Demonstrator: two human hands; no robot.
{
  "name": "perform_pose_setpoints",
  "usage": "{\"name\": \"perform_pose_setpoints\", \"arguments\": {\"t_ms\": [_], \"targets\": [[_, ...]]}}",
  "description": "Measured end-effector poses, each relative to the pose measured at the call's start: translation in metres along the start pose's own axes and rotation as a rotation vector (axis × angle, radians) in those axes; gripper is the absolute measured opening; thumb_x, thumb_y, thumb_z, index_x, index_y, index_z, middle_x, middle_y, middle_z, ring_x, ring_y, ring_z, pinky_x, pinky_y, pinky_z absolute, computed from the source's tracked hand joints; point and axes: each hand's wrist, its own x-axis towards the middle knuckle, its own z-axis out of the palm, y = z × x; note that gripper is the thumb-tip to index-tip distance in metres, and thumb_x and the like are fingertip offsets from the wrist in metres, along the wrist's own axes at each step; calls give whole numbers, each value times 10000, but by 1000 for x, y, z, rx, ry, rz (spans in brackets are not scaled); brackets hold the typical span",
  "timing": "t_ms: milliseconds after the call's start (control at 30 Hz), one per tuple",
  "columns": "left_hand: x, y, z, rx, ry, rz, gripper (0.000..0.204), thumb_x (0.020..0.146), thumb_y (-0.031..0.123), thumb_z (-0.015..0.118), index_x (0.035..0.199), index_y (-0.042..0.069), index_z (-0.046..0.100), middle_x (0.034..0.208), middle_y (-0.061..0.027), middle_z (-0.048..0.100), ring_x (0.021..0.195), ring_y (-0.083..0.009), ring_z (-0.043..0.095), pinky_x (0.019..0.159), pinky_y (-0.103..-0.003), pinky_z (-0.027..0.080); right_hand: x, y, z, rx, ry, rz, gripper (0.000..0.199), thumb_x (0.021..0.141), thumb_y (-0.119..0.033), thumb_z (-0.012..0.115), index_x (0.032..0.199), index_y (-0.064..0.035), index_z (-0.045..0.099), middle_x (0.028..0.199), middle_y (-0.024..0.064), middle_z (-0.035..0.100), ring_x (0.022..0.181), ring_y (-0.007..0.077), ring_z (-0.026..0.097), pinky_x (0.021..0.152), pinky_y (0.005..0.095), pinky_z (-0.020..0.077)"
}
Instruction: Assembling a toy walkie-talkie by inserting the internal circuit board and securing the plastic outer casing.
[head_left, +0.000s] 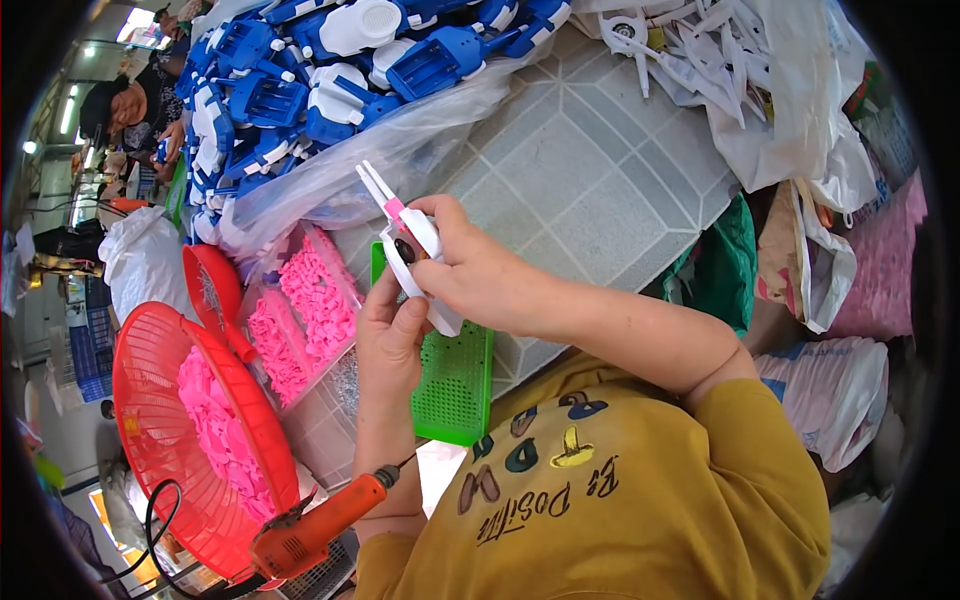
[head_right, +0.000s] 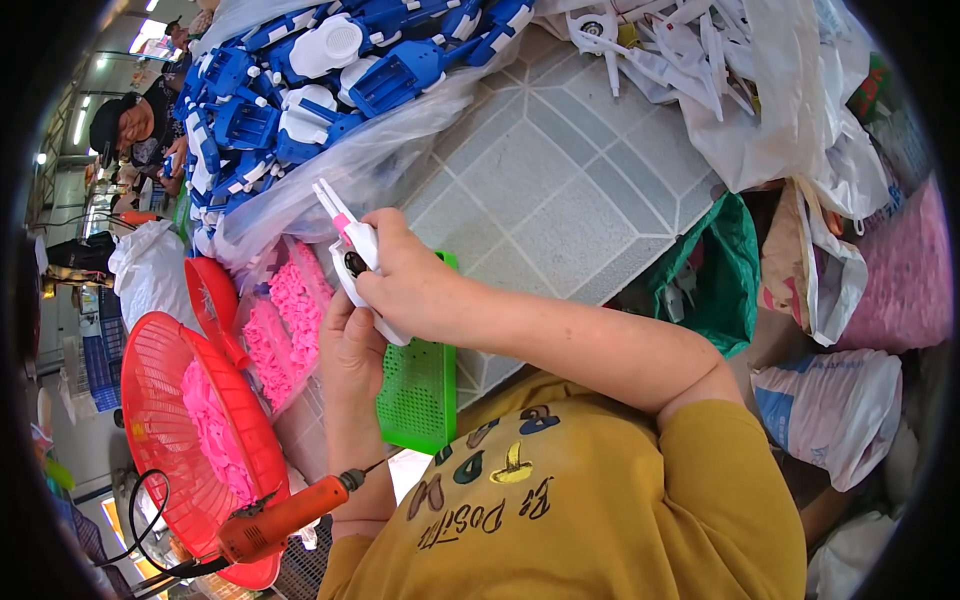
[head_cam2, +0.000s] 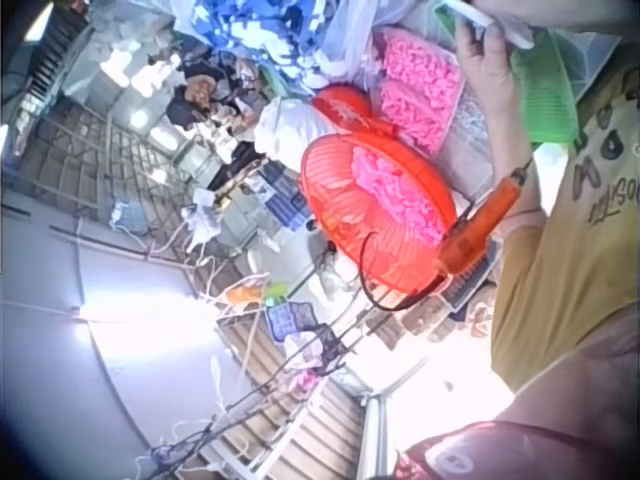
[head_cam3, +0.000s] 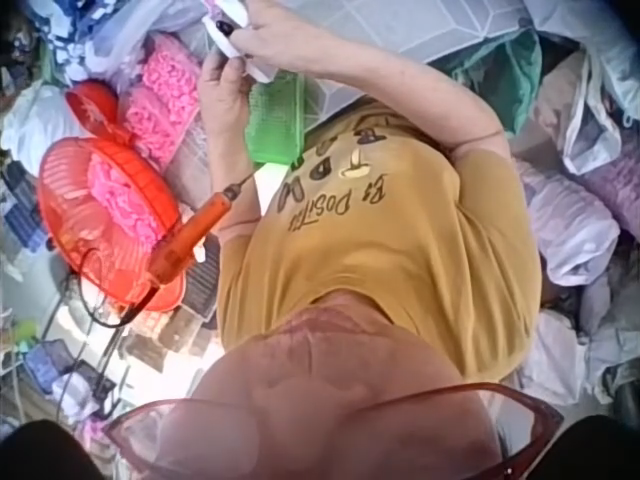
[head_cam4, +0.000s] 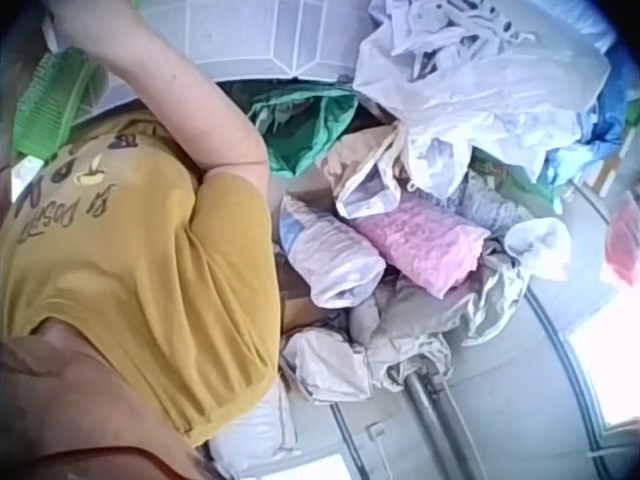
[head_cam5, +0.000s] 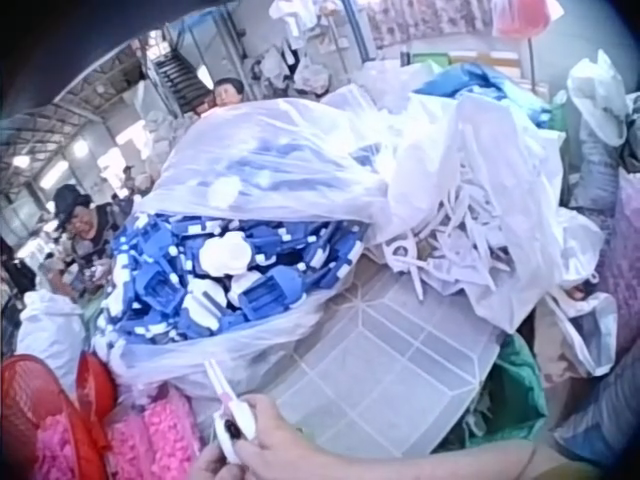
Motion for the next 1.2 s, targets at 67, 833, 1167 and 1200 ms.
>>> {"name": "perform_pose_setpoints", "arguments": {"t_ms": [67,833,1167,1200], "targets": [[0,2,5,-2,-3,0,675,920,273,747,1463,4,448,1261,-55,611,1057,-150,633,833,-287,551,0,0,-2,-8,-9,-9,579,894,-116,528,1410,30,310,1179,186,570,1102,253,580,937,358,480],[-7,6,22,90,84,16,661,889,175,779,1453,10,475,1240,-73,611,955,-128,636,806,-280,553,-12,17,13,106,109,-164,494,1022,-334,570,1329,-10,358,1006,147,600,857,192,598,687,338,508],[-14,14,40,428,159,201,721,813,58,816,1452,20,486,1202,-70,593,899,-157,667,788,-284,585,-26,6,3,318,-46,52,484,1030,-306,552,1396,-91,320,1124,81,561,883,141,581,673,289,509],[-14,14,43,480,175,223,733,800,50,820,1454,30,488,1197,-75,595,904,-160,671,792,-286,591,-26,11,3,365,-59,-8,497,1022,-286,566,1406,-102,310,1154,77,555,925,144,587,716,289,519]]}}
